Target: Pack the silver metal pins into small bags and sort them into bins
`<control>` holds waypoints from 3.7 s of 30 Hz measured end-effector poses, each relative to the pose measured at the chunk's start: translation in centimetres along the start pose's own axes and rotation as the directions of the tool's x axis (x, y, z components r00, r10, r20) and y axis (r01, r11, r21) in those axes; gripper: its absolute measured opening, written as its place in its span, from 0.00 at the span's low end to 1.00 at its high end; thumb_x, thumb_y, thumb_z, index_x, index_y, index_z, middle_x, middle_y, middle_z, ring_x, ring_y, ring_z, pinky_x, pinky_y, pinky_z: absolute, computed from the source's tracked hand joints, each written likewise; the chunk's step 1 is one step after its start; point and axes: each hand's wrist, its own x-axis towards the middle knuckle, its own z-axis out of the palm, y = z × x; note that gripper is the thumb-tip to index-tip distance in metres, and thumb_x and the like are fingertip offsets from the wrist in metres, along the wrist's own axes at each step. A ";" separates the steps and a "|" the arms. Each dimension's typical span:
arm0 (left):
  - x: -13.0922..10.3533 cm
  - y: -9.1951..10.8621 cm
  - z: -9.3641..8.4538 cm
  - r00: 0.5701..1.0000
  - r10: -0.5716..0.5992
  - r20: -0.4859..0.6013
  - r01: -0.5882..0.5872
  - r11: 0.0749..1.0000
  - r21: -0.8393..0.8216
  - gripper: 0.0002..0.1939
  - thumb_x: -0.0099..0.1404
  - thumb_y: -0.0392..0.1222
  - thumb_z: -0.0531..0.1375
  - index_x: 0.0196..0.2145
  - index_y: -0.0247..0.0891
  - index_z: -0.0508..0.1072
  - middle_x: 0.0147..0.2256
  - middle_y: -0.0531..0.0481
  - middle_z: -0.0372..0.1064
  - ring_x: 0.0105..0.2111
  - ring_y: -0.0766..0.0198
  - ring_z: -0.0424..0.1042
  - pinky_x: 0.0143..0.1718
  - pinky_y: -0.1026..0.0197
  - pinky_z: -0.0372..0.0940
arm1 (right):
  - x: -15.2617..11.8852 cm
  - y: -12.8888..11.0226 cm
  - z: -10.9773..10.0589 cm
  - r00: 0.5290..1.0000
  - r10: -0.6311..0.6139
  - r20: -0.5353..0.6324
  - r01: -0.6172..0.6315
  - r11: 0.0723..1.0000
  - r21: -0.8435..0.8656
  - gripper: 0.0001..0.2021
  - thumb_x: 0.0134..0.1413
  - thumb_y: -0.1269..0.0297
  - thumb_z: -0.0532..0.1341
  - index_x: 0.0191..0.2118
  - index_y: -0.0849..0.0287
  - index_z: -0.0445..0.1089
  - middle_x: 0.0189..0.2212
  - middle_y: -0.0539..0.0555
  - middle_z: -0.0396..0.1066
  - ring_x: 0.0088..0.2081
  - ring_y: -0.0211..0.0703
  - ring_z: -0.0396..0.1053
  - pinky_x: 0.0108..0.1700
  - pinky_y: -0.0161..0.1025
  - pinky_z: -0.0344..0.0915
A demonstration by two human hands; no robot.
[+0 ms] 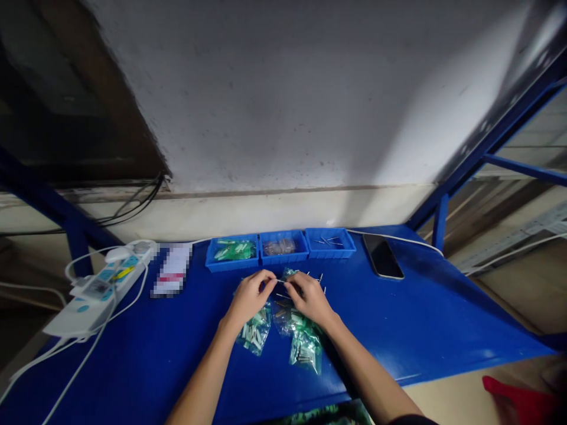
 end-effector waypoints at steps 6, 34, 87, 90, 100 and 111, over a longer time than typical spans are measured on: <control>0.0 0.2 0.1 0.998 0.051 -0.024 -0.052 0.998 -0.033 0.11 0.66 0.44 0.50 0.35 0.39 0.71 0.30 0.51 0.70 0.28 0.67 0.68 0.31 0.67 0.61 | 0.1 -0.3 -0.4 1.000 0.003 -0.012 -0.003 1.000 0.022 0.08 0.60 0.62 0.51 0.36 0.58 0.65 0.26 0.52 0.67 0.29 0.40 0.65 0.33 0.36 0.60; 0.0 0.1 0.0 0.999 0.039 -0.021 -0.041 0.997 -0.062 0.12 0.66 0.45 0.50 0.35 0.39 0.71 0.31 0.51 0.71 0.30 0.67 0.69 0.33 0.67 0.61 | 0.0 -0.3 -0.3 0.999 0.049 0.015 -0.050 0.998 0.033 0.10 0.61 0.60 0.50 0.40 0.58 0.64 0.23 0.49 0.67 0.25 0.39 0.66 0.29 0.33 0.58; 0.2 -0.2 1.3 0.998 0.053 0.025 -0.052 0.998 -0.042 0.15 0.68 0.43 0.47 0.28 0.38 0.69 0.28 0.51 0.67 0.30 0.66 0.67 0.34 0.65 0.60 | 1.4 0.5 -0.9 0.990 -0.081 0.115 0.081 0.997 0.003 0.06 0.61 0.64 0.52 0.37 0.57 0.64 0.30 0.53 0.68 0.33 0.41 0.65 0.36 0.36 0.57; 0.2 -0.1 1.6 0.999 0.009 0.037 -0.007 0.998 -0.060 0.16 0.68 0.46 0.46 0.29 0.38 0.68 0.27 0.52 0.67 0.29 0.66 0.67 0.33 0.65 0.61 | 1.4 0.5 -0.9 0.992 -0.079 0.101 0.080 0.997 0.000 0.08 0.61 0.64 0.51 0.35 0.57 0.64 0.30 0.53 0.68 0.32 0.40 0.65 0.36 0.36 0.57; -0.2 0.3 1.9 0.994 0.074 0.078 -0.083 0.989 0.121 0.11 0.67 0.42 0.51 0.41 0.44 0.71 0.35 0.52 0.69 0.35 0.65 0.69 0.37 0.65 0.62 | 2.1 2.9 -3.2 0.957 0.119 -0.266 -0.113 0.993 0.037 0.12 0.61 0.60 0.49 0.34 0.59 0.65 0.27 0.52 0.68 0.28 0.38 0.65 0.33 0.34 0.59; -0.3 1.6 3.6 0.965 0.090 0.247 -0.154 0.955 0.253 0.10 0.64 0.40 0.54 0.40 0.48 0.74 0.39 0.53 0.68 0.41 0.61 0.66 0.47 0.57 0.59 | 1.1 7.0 -3.7 0.854 0.409 -0.322 -0.435 0.900 -0.009 0.19 0.56 0.53 0.52 0.45 0.61 0.65 0.21 0.49 0.66 0.23 0.39 0.64 0.28 0.34 0.57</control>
